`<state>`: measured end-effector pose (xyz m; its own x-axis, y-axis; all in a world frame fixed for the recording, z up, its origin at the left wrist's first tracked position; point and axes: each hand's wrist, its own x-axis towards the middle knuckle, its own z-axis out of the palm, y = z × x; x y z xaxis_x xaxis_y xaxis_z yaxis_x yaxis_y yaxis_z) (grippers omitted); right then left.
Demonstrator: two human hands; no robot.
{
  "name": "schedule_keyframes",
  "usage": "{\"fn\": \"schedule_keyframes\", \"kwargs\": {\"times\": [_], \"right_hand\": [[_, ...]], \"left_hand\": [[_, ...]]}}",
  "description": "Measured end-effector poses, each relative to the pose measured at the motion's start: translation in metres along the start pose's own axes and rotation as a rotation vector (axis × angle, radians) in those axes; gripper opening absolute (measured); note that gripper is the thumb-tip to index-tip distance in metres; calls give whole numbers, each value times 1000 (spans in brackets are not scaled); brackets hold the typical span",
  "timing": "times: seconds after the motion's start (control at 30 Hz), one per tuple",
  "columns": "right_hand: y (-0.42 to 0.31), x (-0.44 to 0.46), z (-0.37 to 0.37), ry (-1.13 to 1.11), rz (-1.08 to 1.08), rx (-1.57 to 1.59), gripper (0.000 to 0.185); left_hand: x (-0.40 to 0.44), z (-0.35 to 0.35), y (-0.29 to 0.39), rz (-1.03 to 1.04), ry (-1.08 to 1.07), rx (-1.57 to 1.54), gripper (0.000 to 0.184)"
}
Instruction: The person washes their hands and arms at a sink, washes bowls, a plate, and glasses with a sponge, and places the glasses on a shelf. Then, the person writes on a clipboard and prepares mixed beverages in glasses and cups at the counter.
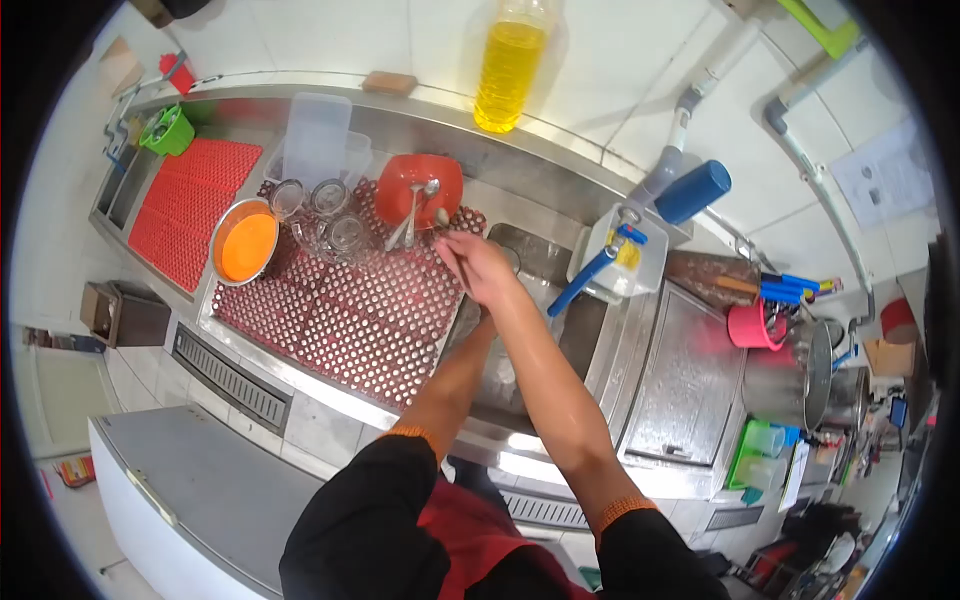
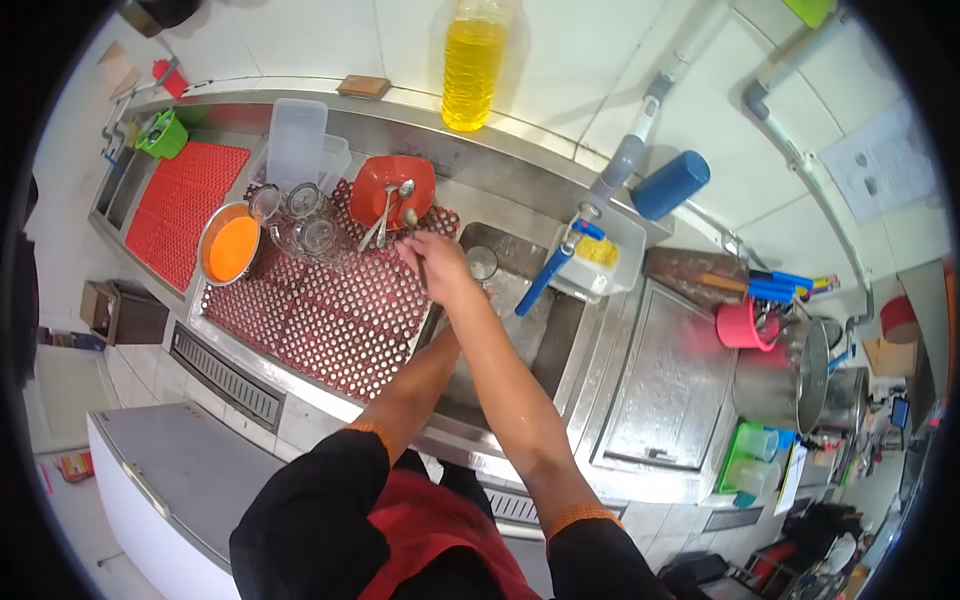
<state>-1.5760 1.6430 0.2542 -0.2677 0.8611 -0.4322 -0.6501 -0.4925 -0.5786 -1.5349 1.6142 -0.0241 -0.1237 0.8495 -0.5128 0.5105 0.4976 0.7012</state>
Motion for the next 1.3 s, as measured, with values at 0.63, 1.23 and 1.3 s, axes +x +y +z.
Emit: {"fn": "schedule_keyframes", "kwargs": {"times": [0.63, 1.23, 1.3], "right_hand": [[131, -517, -195, 1504, -283, -619, 46], [61, -180, -174, 258, -50, -658, 51], [54, -105, -211, 174, 185, -393, 48]], "left_hand": [[-156, -118, 38, 282, -380, -560, 24], [-139, -94, -58, -642, -920, -1068, 36], [-164, -102, -25, -926, -691, -1466, 29]]}}
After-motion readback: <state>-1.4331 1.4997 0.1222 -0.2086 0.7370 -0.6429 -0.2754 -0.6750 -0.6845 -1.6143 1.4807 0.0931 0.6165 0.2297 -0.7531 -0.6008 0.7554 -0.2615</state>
